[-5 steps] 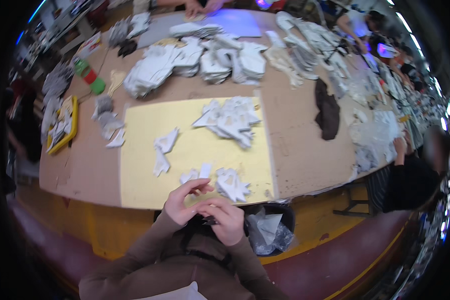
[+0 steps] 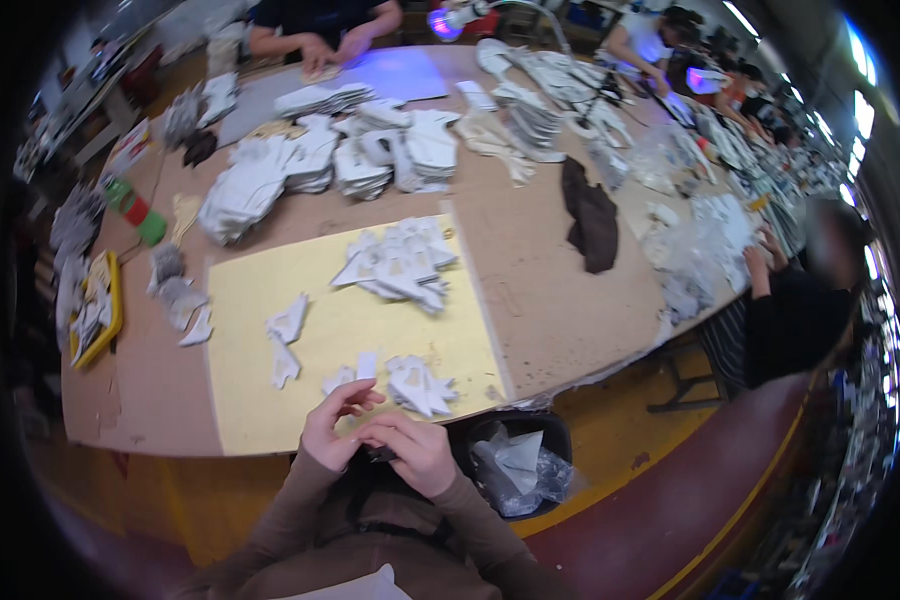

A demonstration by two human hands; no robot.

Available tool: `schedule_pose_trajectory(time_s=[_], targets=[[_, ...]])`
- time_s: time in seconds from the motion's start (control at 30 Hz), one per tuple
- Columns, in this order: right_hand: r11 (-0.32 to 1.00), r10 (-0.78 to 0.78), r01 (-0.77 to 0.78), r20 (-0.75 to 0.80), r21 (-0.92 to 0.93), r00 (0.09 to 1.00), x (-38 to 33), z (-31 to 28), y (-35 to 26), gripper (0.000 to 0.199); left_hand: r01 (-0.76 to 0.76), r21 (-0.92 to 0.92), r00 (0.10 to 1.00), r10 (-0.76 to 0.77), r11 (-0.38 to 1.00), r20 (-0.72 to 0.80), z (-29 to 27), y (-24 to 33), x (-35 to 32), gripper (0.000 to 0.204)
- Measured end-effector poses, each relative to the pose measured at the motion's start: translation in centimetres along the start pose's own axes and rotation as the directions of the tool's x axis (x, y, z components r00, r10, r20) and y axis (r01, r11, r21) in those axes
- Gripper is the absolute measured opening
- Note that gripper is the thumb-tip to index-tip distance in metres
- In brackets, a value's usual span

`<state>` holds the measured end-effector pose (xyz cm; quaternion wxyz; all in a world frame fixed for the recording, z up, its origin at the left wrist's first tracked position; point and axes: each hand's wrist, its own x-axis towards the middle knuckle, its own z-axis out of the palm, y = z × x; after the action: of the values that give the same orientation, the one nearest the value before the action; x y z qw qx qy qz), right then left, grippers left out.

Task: The person uses small scissors to trim the edges of white fabric pieces on a yellow work surface. They repeatedly pick up pieces, trim them, and place them into a growing pile. Other workers are visible in the background performing similar tasks.

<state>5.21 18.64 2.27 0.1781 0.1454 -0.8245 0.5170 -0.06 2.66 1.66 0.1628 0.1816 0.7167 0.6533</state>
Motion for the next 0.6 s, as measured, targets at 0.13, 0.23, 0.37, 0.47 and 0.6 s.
schedule_pose_trajectory(time_s=[0.13, 0.23, 0.37, 0.47, 0.6], targets=[[0.997, -0.072, 0.072, 0.003, 0.011, 0.997, -0.8, -0.4, 0.6, 0.020, -0.001, 0.018, 1.000, 0.001, 1.000, -0.010, 0.8, -0.4, -0.5, 0.050], [0.990, -0.140, 0.140, -0.015, -0.021, 0.990, -1.4, -0.9, 1.1, 0.028, -0.070, 0.122, 0.997, 0.073, 0.990, -0.020, 1.4, -0.4, -0.2, 0.047], [0.987, -0.148, 0.145, -0.050, -0.069, 0.988, -2.4, -1.2, 1.3, 0.033, -0.118, 0.180, 0.992, 0.126, 0.977, -0.030, 2.0, -0.4, -0.1, 0.041], [0.986, -0.130, 0.112, -0.143, -0.124, 0.981, -3.8, -1.6, 2.0, 0.027, -0.094, 0.141, 0.993, 0.102, 0.986, -0.055, 1.9, -1.0, -0.4, 0.034], [0.951, 0.027, -0.158, -0.439, -0.267, 0.898, -8.0, -3.5, 4.0, 0.017, -0.088, 0.066, 0.947, 0.104, 0.994, -0.303, -1.0, -2.4, -1.4, 0.023]])
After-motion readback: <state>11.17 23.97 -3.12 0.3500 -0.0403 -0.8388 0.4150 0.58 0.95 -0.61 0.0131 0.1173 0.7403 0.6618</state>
